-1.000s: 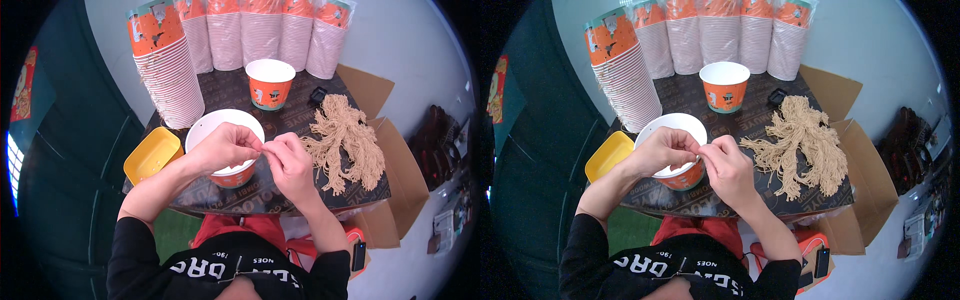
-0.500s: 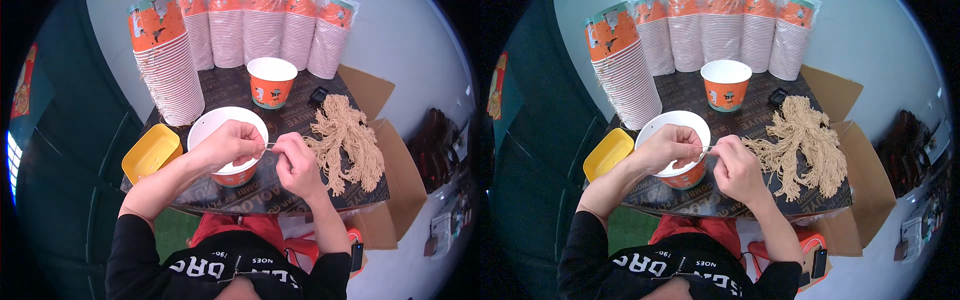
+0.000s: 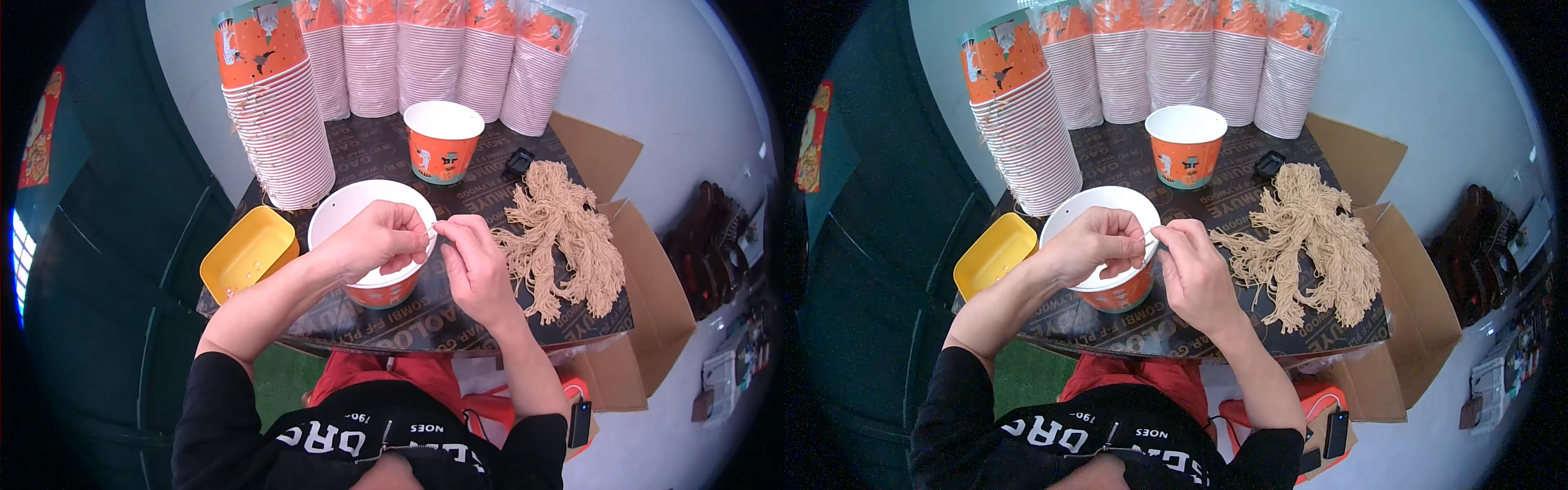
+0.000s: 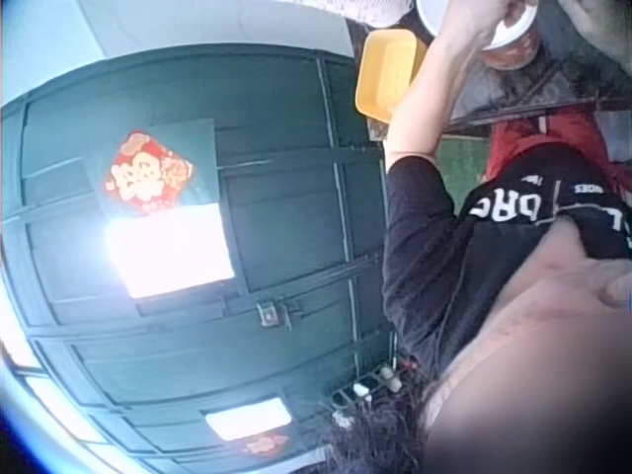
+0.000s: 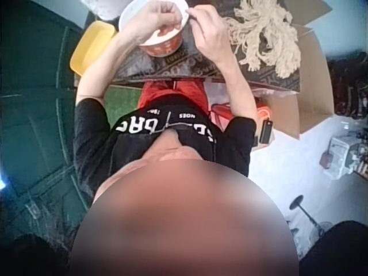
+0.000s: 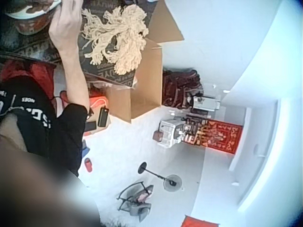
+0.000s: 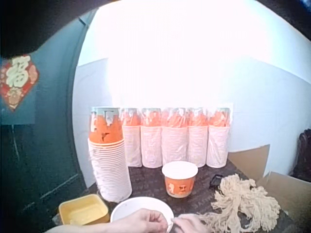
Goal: Attach thin strings to the sides of paper buckets using a wooden stick to thread them.
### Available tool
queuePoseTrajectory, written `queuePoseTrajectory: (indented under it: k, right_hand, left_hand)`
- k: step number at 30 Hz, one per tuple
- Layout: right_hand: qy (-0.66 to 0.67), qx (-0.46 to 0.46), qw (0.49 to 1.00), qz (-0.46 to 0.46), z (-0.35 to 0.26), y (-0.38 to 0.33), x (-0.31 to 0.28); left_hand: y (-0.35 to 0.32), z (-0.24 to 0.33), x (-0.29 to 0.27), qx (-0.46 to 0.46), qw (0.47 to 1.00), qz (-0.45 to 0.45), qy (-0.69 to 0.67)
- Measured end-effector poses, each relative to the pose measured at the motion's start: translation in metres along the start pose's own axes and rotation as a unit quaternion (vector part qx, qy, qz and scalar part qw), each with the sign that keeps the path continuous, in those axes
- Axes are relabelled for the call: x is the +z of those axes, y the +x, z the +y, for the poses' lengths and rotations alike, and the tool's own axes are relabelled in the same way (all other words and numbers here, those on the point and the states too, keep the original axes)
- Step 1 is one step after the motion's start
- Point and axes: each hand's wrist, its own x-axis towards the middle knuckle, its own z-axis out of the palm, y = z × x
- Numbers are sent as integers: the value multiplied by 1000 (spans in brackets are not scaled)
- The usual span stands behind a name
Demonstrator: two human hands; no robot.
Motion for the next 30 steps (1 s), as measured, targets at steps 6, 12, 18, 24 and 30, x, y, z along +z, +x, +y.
queuePoseTrajectory:
  k: [6, 12, 18, 24, 30]
  right_hand:
    - [27, 5, 1000, -14, -6, 5, 3]
    - [23, 16, 1000, -9, -4, 5, 6]
    - [26, 7, 1000, 5, -11, 5, 8]
    - [30, -10, 999, 22, -14, 3, 11]
    - [42, -17, 999, 12, -12, 2, 9]
  left_hand:
    - [0, 0, -1, 8, 1000, -4, -4]
    - [-1, 3, 1, 7, 1000, 3, 4]
    - [0, 1, -1, 6, 1000, 26, -16]
    - [0, 0, 1, 12, 999, 43, -18]
    - [0, -1, 1, 19, 999, 41, 8]
